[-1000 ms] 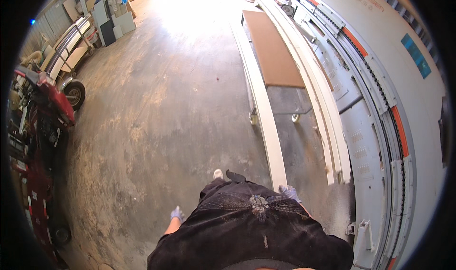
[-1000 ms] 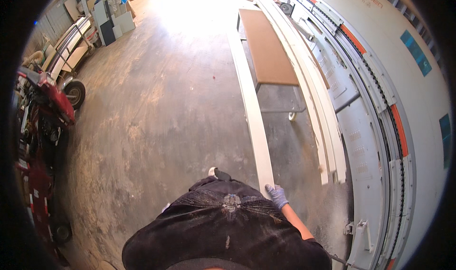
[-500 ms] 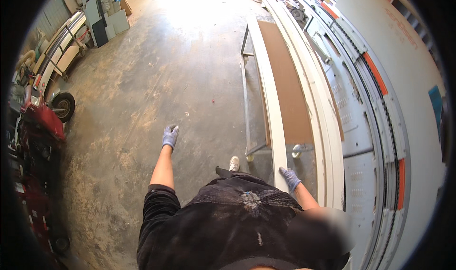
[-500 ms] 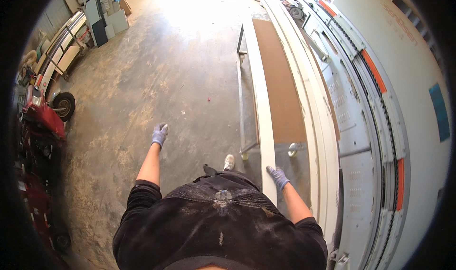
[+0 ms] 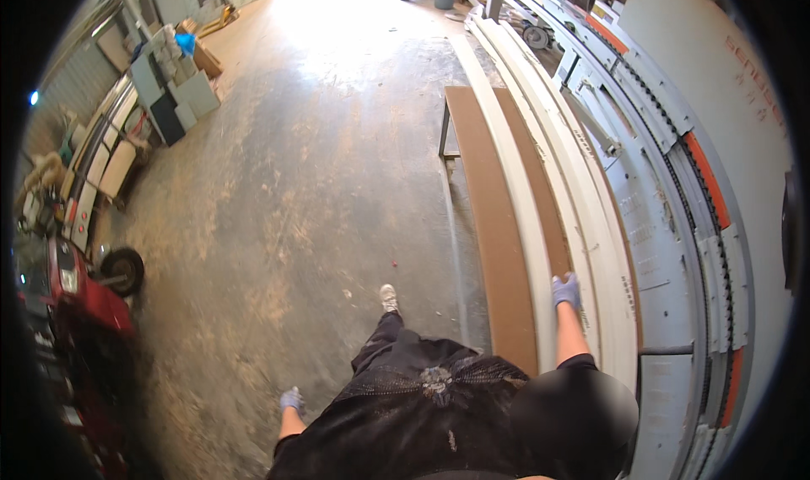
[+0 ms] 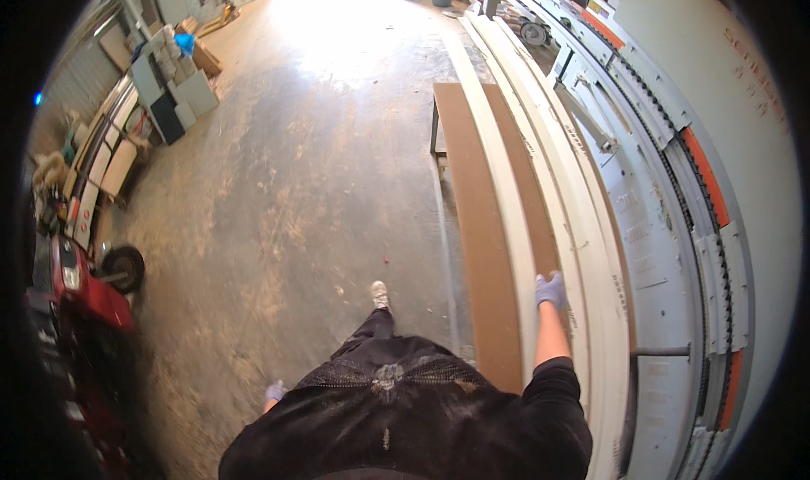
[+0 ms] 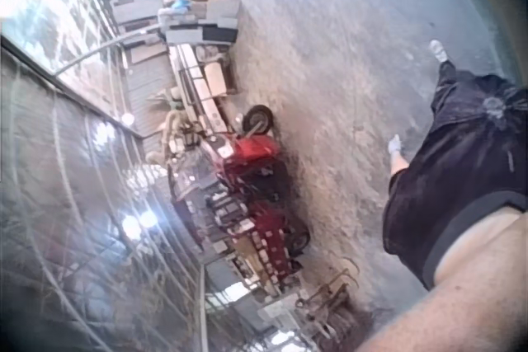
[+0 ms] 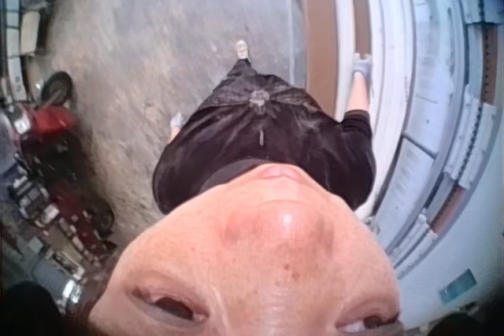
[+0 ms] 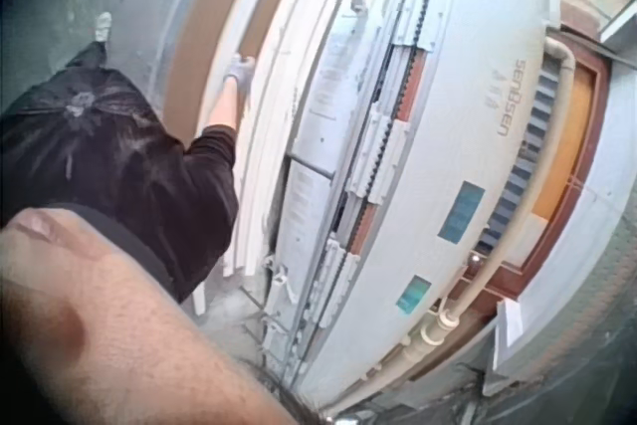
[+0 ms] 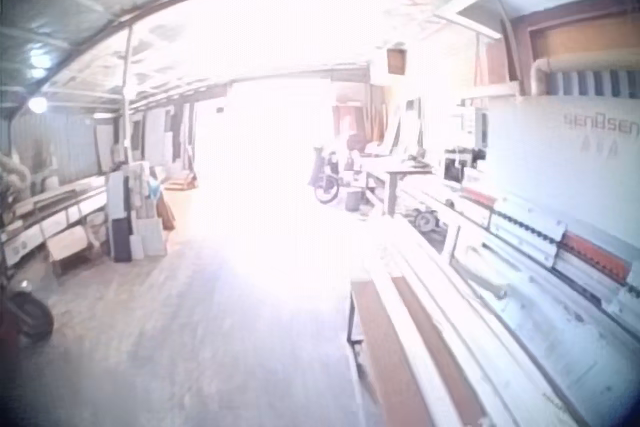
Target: The person picks up long white wooden planks from a stack and feeds them one by one into a large industrial woodworking machine. The person handles each plank with both hands, positions it on the machine's conveyor, and then retrieves the next plank from the stack.
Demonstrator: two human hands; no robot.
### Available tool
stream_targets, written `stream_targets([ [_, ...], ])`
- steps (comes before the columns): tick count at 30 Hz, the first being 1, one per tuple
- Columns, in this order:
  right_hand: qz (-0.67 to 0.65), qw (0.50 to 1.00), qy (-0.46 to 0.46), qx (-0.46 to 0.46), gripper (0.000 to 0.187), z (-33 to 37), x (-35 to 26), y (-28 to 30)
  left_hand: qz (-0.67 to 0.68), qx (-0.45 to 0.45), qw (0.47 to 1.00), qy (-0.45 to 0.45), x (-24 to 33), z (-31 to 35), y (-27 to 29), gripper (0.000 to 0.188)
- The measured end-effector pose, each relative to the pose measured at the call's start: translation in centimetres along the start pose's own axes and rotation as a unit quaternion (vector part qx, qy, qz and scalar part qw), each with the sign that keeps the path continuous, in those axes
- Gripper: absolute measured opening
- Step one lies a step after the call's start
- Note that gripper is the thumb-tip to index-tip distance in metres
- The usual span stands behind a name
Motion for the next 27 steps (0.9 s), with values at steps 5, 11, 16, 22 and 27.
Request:
stream_targets([
  [5,0.100,0.994,-0.043,0.015,0.083,0.6,-12.4,-1.6,0.004,-0.052,0.997,0.048,14.7,-3.5,-7.4,0.034],
  [11,0.131,0.985,-0.102,0.056,0.080,-4.0,-21.5,-4.2,-0.034,-0.196,0.974,-0.112,48.0,-8.2,-31.3,0.030],
  [16,0.078,0.989,-0.080,0.097,0.073,-14.0,-29.9,-5.3,-0.084,-0.227,0.895,-0.374,71.5,-5.9,-50.5,0.036],
  [22,0.051,0.996,-0.049,0.050,0.071,-27.3,-44.3,-4.4,-0.164,-0.271,0.911,-0.263,80.0,-4.4,-60.3,0.034],
  [27,0.016,0.996,0.077,0.046,0.065,-39.3,-58.8,-3.3,-0.084,-0.193,0.960,-0.182,83.3,-8.8,-61.0,0.029],
])
Point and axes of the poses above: each hand's wrist, its own z-axis away from the middle knuckle, its own y-axis out of the back of the hand, x = y × z, the point moved 6 cm from there along -z, towards the middle knuckle, and after that the axes turned 7 degrees about z, right-handed, at the moved point
